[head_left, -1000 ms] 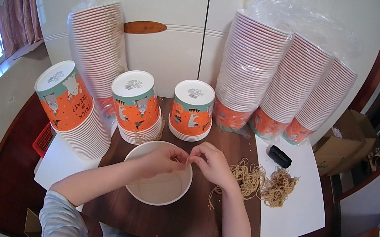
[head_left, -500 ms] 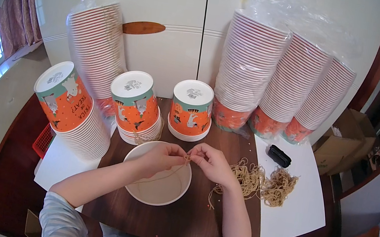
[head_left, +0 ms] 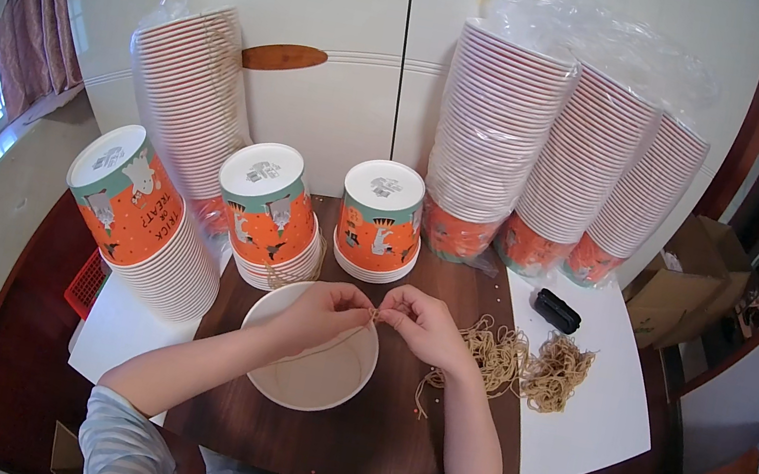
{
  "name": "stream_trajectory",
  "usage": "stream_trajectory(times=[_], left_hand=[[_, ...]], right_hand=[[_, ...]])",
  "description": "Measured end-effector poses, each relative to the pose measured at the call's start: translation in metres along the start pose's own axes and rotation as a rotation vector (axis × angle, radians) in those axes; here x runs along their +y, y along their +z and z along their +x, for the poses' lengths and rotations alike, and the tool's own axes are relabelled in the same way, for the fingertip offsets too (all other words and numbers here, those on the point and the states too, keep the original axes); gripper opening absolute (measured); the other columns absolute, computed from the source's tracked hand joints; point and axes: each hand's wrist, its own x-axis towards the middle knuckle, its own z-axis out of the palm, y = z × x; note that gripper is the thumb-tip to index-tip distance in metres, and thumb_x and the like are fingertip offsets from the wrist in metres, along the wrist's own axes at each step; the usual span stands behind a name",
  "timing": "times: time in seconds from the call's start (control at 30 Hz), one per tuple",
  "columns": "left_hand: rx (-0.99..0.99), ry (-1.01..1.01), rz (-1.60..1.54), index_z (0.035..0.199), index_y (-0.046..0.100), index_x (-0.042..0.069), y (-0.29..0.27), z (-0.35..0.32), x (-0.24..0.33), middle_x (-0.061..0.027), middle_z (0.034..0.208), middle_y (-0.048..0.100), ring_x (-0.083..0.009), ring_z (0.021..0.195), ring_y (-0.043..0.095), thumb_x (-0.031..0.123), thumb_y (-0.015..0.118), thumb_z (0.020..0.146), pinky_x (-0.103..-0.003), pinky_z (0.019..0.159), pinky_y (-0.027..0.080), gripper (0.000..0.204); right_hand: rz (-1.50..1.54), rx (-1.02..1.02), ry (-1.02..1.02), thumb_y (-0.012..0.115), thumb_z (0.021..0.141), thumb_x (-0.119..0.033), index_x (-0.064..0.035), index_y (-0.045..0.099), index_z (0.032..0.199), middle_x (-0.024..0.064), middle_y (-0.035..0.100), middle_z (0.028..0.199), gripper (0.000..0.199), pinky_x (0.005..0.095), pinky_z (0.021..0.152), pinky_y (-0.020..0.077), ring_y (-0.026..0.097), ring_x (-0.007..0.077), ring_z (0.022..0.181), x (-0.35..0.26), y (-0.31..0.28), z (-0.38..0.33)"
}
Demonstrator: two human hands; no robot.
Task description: The person is placing rubber bands around stacks of paper cups for organization or packaging.
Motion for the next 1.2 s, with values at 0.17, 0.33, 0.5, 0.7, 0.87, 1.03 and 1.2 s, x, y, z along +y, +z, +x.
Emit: stream_trajectory(times=[0.17, 0.33, 0.5, 0.7, 0.87, 1.03, 1.2], left_hand=[[0.032, 0.084, 0.154, 0.084, 0.057, 0.002, 0.002, -0.004, 0.008, -0.0006, 0.076, 0.058, -0.0044, 0.069, 0.051, 0.011, 0.059, 0.079, -0.019, 0.061, 0.042, 0.011], [0.063, 0.221, 0.168, 0.080, 0.051, 0.003, 0.004, -0.003, 0.012, 0.0003, 0.074, 0.054, -0.0050, 0.067, 0.050, 0.007, 0.060, 0.076, -0.020, 0.059, 0.041, 0.011], [0.072, 0.212, 0.039, 0.081, 0.051, 0.003, 0.000, -0.001, 0.008, 0.0001, 0.075, 0.054, -0.0052, 0.069, 0.050, 0.005, 0.059, 0.075, -0.020, 0.061, 0.041, 0.010], [0.027, 0.099, 0.074, 0.086, 0.053, 0.003, -0.006, -0.003, 0.008, 0.0004, 0.077, 0.055, -0.0049, 0.068, 0.051, 0.004, 0.059, 0.077, -0.018, 0.060, 0.041, 0.011], [-0.009, -0.016, 0.126, 0.086, 0.055, 0.003, -0.004, -0.005, 0.008, 0.0012, 0.075, 0.055, -0.0035, 0.067, 0.050, 0.005, 0.058, 0.077, -0.017, 0.057, 0.040, 0.010], [-0.009, 0.010, 0.076, 0.085, 0.056, 0.003, -0.001, -0.004, 0.006, 0.0014, 0.075, 0.055, -0.0032, 0.065, 0.049, 0.006, 0.058, 0.078, -0.017, 0.056, 0.038, 0.008], [0.031, 0.061, 0.029, 0.086, 0.057, 0.002, 0.000, -0.001, -0.002, 0.0017, 0.073, 0.055, -0.0028, 0.063, 0.047, 0.008, 0.057, 0.079, -0.017, 0.055, 0.038, 0.009]], right_hand=[[-0.040, -0.009, 0.015, 0.054, 0.082, -0.005, -0.0016, 0.054, 0.088, -0.0020, 0.055, 0.077, 0.006, 0.0177, 0.058, 0.0392, 0.047, 0.0022, 0.067, -0.009, -0.001, -0.003], [0.064, -0.027, -0.068, 0.053, 0.082, -0.005, -0.0003, 0.052, 0.088, 0.0029, 0.058, 0.074, 0.008, 0.0227, 0.063, 0.0424, 0.052, 0.0073, 0.069, 0.001, 0.002, -0.002], [0.125, -0.072, -0.050, 0.051, 0.083, -0.004, 0.0002, 0.050, 0.088, 0.0034, 0.057, 0.079, 0.006, 0.0223, 0.068, 0.0431, 0.054, 0.0085, 0.075, 0.001, 0.001, -0.001], [0.147, -0.066, -0.048, 0.051, 0.082, -0.003, 0.0012, 0.050, 0.085, 0.0045, 0.058, 0.076, 0.005, 0.0231, 0.066, 0.0442, 0.056, 0.0090, 0.075, 0.001, 0.001, -0.001], [0.105, -0.060, -0.047, 0.052, 0.082, -0.002, 0.0015, 0.050, 0.085, 0.0039, 0.057, 0.075, 0.005, 0.0223, 0.065, 0.0439, 0.055, 0.0082, 0.074, 0.000, 0.001, -0.002], [0.100, -0.084, -0.022, 0.051, 0.084, -0.004, 0.0007, 0.050, 0.087, 0.0030, 0.056, 0.079, 0.006, 0.0218, 0.068, 0.0436, 0.055, 0.0086, 0.076, -0.001, -0.001, -0.002], [0.135, -0.081, -0.035, 0.051, 0.084, -0.004, 0.0006, 0.050, 0.087, 0.0027, 0.056, 0.079, 0.006, 0.0217, 0.069, 0.0434, 0.055, 0.0085, 0.077, 0.000, 0.001, -0.001]])
